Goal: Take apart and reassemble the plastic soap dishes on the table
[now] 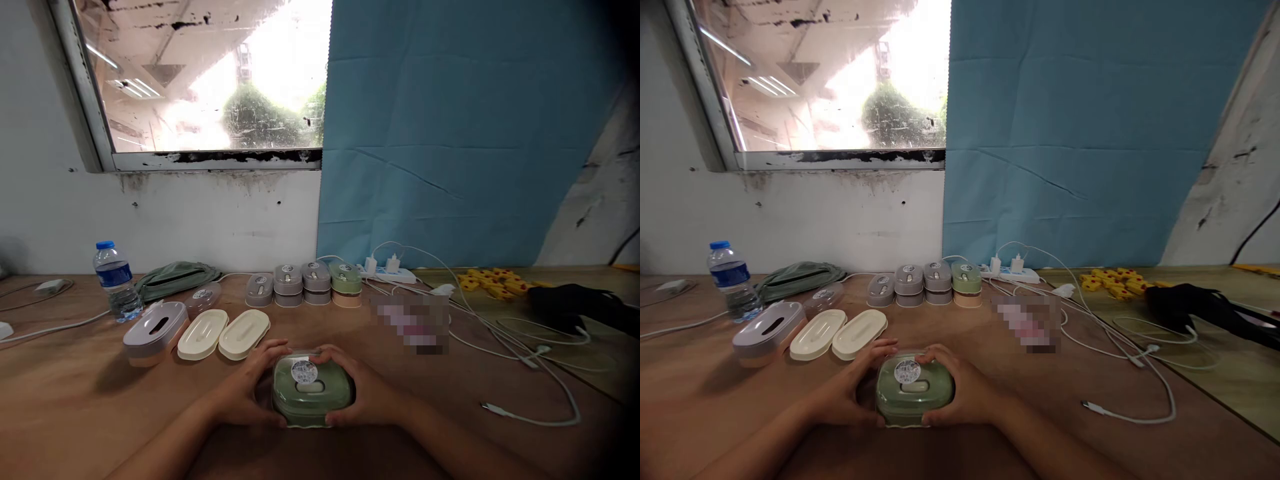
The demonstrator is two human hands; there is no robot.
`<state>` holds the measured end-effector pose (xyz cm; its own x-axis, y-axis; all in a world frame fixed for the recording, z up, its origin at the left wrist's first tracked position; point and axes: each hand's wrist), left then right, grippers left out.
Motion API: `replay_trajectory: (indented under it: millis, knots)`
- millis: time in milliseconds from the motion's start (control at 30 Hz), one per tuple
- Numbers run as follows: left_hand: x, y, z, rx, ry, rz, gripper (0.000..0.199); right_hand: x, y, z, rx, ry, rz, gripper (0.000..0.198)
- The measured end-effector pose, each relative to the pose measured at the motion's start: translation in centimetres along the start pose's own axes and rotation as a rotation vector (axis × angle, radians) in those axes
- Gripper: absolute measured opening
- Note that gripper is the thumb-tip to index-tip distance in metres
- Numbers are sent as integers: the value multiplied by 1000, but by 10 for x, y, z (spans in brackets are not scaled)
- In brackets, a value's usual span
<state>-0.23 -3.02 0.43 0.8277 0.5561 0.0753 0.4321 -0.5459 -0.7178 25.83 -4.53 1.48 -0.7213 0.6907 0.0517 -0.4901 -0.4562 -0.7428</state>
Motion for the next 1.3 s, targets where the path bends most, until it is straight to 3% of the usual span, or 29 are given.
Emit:
replay_trajectory:
  millis: [367,667,1033,1167,1233,1300]
  knots:
    - [10,9,-11,-14,-33,-15,82,1,-3,1,7,39,28,69]
    - [11,9,-16,-13,26,36,91,1,0,-11,-14,-41,37,80]
    - [8,12,-19,146,26,-42,86,-1,1,-19,205,-127,-9,92]
    - [-2,-3,-16,216,80,-160,82,1,2,-31,476,-263,-69,99]
    - [-8,-19,-13,272,65,-303,77,4,1,-38,602,-313,-160,83]
    - [-10,-39,-7,321,-25,-526,71,6,0,-43,651,-299,-245,64]
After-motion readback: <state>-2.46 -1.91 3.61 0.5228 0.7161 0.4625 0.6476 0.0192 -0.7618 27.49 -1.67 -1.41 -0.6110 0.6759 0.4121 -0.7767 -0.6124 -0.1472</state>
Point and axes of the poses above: each hand's wrist, its own x-axis towards the middle knuckle, its own y-axis out of the palm, z = x × y, and after that the axes turned 13 degrees about z, right-handed
